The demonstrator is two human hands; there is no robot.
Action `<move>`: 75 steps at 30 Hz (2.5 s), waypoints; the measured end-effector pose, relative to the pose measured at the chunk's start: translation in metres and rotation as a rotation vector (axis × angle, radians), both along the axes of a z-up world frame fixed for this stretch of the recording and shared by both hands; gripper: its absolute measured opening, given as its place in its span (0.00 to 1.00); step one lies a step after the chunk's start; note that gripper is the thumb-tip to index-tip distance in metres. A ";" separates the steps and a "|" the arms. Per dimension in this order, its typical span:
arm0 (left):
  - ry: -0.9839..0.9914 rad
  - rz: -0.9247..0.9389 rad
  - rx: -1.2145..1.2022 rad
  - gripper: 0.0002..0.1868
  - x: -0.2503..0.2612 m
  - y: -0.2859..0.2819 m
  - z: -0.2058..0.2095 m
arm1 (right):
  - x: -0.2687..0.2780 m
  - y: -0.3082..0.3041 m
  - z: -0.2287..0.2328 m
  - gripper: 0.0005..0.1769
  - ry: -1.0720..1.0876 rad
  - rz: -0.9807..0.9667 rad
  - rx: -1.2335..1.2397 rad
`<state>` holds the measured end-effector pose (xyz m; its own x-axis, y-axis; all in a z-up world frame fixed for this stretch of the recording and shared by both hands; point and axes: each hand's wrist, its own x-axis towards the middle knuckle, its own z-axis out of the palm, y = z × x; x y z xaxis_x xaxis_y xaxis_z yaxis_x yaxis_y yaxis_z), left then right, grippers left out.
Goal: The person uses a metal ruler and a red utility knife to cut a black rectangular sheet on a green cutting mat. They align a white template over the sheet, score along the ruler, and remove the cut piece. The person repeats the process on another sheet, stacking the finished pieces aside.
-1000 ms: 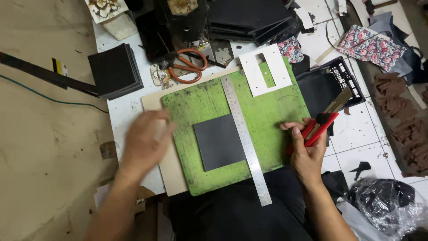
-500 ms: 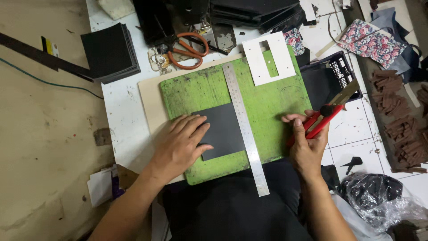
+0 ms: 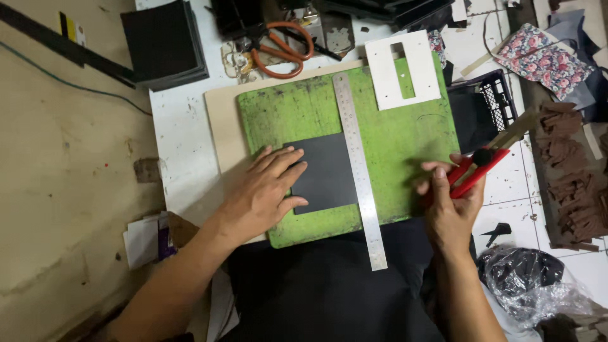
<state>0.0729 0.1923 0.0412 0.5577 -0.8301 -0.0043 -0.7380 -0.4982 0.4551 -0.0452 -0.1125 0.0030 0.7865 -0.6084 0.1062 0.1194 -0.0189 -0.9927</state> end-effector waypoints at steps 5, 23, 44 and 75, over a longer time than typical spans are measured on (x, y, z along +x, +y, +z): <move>0.032 0.013 -0.006 0.34 -0.001 0.001 -0.004 | -0.059 -0.010 -0.018 0.07 0.360 0.067 -0.170; 0.026 0.014 -0.043 0.36 -0.001 0.002 -0.014 | -0.091 0.067 -0.028 0.30 0.470 0.452 0.185; 0.119 0.084 0.064 0.42 -0.003 0.000 -0.008 | -0.054 0.071 0.011 0.11 0.521 0.606 -0.478; 0.296 0.144 0.056 0.40 -0.003 0.000 0.005 | 0.143 -0.053 0.016 0.46 0.595 0.017 -0.714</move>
